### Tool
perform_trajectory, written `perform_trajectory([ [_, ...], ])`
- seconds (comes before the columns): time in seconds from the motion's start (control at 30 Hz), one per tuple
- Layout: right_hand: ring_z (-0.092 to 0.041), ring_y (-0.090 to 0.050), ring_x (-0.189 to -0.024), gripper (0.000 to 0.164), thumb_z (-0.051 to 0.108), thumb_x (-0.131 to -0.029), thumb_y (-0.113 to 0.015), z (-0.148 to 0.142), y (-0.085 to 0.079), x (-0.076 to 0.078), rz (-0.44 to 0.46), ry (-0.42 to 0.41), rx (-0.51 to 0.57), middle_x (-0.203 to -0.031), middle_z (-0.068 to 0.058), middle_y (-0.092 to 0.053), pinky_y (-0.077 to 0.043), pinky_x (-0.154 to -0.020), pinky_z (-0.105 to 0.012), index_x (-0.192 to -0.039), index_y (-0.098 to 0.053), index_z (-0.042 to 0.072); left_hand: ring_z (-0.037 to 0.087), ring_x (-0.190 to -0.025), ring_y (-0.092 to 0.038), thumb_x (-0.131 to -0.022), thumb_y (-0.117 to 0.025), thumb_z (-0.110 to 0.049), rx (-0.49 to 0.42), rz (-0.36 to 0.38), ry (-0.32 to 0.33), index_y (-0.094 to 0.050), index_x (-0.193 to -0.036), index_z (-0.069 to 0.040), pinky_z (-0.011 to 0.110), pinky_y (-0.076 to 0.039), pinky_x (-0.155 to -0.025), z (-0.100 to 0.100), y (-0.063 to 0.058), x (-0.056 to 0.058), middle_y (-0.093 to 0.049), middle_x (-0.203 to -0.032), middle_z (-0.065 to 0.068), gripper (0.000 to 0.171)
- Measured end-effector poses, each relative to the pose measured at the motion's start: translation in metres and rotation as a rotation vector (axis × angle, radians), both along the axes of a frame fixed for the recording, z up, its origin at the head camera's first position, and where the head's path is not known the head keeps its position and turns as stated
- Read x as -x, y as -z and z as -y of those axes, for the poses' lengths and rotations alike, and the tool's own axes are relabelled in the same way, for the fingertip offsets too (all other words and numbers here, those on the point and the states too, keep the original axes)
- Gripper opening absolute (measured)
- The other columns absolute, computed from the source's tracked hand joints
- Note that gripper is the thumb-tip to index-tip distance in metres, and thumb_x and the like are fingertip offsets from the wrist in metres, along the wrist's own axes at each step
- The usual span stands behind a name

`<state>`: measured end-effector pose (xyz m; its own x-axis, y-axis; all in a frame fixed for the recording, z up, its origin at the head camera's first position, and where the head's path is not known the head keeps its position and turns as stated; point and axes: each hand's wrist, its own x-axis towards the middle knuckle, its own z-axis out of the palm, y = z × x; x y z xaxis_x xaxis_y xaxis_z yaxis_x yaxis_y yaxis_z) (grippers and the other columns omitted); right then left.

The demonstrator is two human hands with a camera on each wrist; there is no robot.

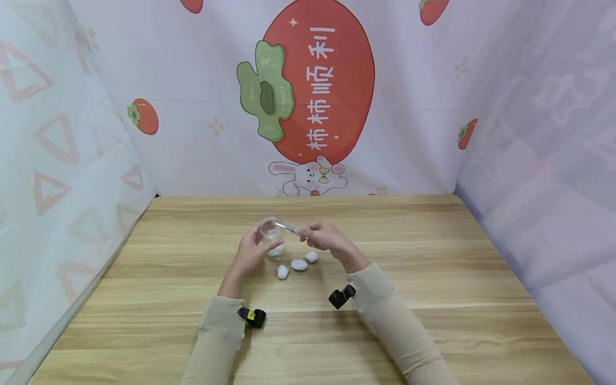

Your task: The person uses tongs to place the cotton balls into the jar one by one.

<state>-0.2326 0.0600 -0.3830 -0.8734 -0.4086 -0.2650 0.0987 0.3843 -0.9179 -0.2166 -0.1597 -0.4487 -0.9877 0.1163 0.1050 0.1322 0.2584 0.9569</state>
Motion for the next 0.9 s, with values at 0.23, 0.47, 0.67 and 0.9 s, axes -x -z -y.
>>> perform_trajectory([
  [0.23, -0.006, -0.026, -0.045, 0.028, 0.025, -0.096, -0.056, -0.0004, 0.0004, -0.0010, 0.003, -0.003, 0.003, -0.049, 0.007, -0.039, -0.019, -0.042, -0.018, -0.074, -0.062, 0.008, 0.032, -0.141, -0.042, -0.085, -0.074, -0.020, -0.017, -0.009, 0.007, -0.045, -0.140, -0.010, 0.047, -0.025, -0.125, 0.0002, -0.0002, -0.0006, -0.053, -0.142, 0.016, 0.063],
  [0.47, -0.007, -0.027, -0.046, 0.028, 0.026, -0.097, -0.055, -0.0020, -0.0021, -0.0044, -0.009, 0.005, 0.002, -0.051, 0.006, -0.040, -0.020, -0.043, -0.018, -0.077, -0.063, 0.006, 0.031, -0.143, -0.039, -0.084, -0.074, -0.021, -0.021, 0.002, 0.006, -0.043, -0.141, -0.011, 0.047, -0.023, -0.126, 0.0001, -0.0011, -0.0013, -0.051, -0.145, 0.015, 0.065],
  [0.67, -0.007, -0.028, -0.048, 0.028, 0.027, -0.097, -0.055, -0.0057, -0.0038, -0.0063, -0.007, 0.005, -0.001, -0.054, 0.005, -0.042, -0.021, -0.045, -0.018, -0.081, -0.062, 0.006, 0.032, -0.145, -0.036, -0.085, -0.073, -0.018, -0.028, 0.018, 0.013, -0.040, -0.143, -0.008, 0.049, -0.021, -0.126, -0.0006, -0.0042, -0.0021, -0.048, -0.147, 0.018, 0.067],
  [0.9, -0.006, -0.027, -0.045, 0.028, 0.026, -0.097, -0.055, -0.0099, 0.0003, -0.0075, -0.008, 0.000, 0.028, -0.053, 0.005, -0.043, -0.020, -0.042, -0.017, -0.077, -0.061, 0.007, 0.031, -0.145, -0.036, -0.085, -0.074, -0.022, -0.012, 0.022, -0.002, -0.040, -0.143, -0.009, 0.047, -0.024, -0.125, 0.0006, 0.0004, -0.0001, -0.048, -0.146, 0.015, 0.069],
])
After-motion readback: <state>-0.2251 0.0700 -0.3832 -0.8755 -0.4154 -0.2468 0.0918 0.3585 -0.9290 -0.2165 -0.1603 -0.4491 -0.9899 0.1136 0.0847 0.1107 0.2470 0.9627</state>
